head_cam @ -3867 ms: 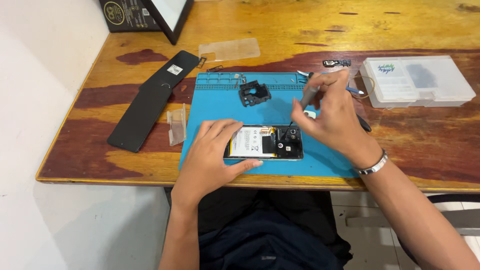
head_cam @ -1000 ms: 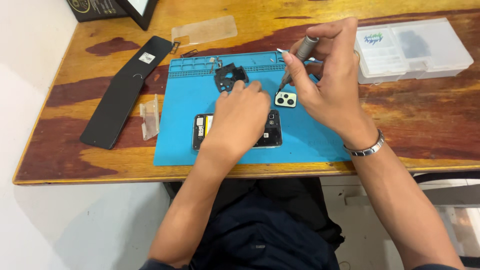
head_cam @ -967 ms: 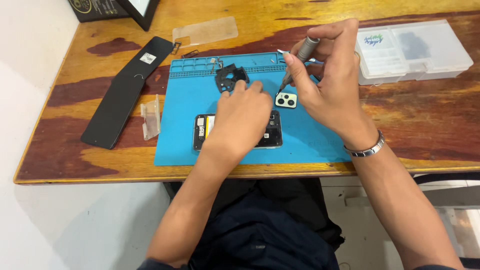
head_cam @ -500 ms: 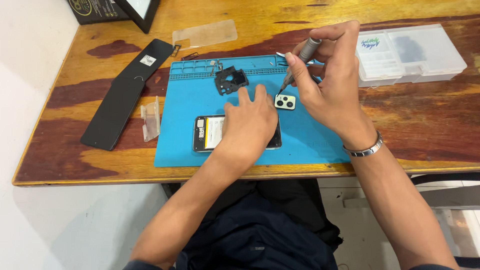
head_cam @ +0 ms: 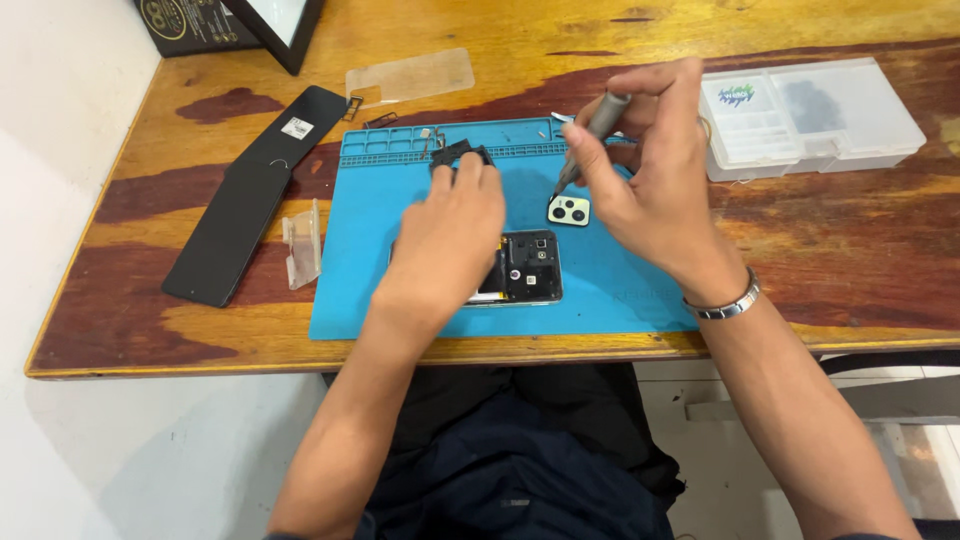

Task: The person cleans the back of a smartphone with a brush, then uses a screwdriver to remove screws from the internal frame. The person manipulates internal components with a spudger and places removed parts on the work mat.

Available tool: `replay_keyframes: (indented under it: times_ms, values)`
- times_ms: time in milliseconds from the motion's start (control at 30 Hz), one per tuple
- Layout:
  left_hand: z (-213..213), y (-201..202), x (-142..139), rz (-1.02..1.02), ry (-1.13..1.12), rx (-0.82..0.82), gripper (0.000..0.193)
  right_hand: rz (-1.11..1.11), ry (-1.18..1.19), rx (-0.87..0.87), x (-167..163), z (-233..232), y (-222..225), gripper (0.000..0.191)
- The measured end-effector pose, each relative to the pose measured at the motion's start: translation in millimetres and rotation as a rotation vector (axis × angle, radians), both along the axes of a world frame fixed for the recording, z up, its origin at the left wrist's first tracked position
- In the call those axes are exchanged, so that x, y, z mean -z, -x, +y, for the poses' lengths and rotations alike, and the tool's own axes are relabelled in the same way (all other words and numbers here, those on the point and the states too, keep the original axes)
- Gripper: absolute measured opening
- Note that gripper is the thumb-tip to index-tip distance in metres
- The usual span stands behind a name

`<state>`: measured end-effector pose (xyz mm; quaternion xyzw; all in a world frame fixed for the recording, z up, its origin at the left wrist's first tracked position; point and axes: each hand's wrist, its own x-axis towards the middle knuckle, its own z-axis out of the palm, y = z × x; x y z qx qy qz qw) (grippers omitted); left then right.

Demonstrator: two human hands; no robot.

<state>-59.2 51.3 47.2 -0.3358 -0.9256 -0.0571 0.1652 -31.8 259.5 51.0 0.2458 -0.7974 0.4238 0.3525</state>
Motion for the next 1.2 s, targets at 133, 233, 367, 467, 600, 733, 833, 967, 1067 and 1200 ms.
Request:
replay_keyframes:
  times_ms: [133, 233, 367, 467, 600, 733, 833, 967, 1067, 1200]
  values:
    - [-6.5, 6.1, 4.5, 0.021, 0.037, -0.048, 0.031, -0.113, 0.073, -0.125, 3.0, -9.9, -0.9, 0.04]
    - [-6.3, 9.8, 11.2, 0.05, 0.011, -0.043, 0.026, -0.133, 0.044, -0.195, 5.6, -17.7, 1.1, 0.039]
    - [-10.4, 13.4, 14.8, 0.029, -0.063, -0.038, 0.015, -0.174, 0.032, -0.206, 8.4, -24.2, 2.3, 0.039]
    - [-14.5, 12.0, 13.2, -0.026, -0.117, -0.024, 0.014, -0.171, 0.016, -0.183, 9.1, -25.7, 3.2, 0.04]
    - [-19.4, 5.9, 9.7, -0.079, -0.101, -0.01, 0.023, -0.178, 0.002, -0.148, 9.6, -26.4, 3.7, 0.04]
    - [-22.8, -4.8, 10.1, -0.055, -0.133, 0.001, 0.032, -0.158, -0.027, -0.076, 10.7, -27.8, 3.4, 0.042]
    - [-25.8, -11.0, 11.8, -0.033, -0.17, 0.017, 0.032, -0.134, -0.047, -0.032, 11.3, -28.0, 3.8, 0.044]
    - [-28.2, -17.0, 15.0, -0.022, -0.258, 0.042, 0.023, -0.103, -0.074, 0.013, 11.2, -28.0, 5.0, 0.048]
    - [-29.1, -21.2, 17.4, -0.042, -0.328, 0.047, 0.016, -0.064, -0.169, 0.083, 10.2, -31.9, 3.0, 0.05]
    - [-28.1, -25.7, 17.3, -0.029, -0.502, 0.046, 0.016, 0.027, -0.292, 0.039, 4.8, -39.7, -2.2, 0.047]
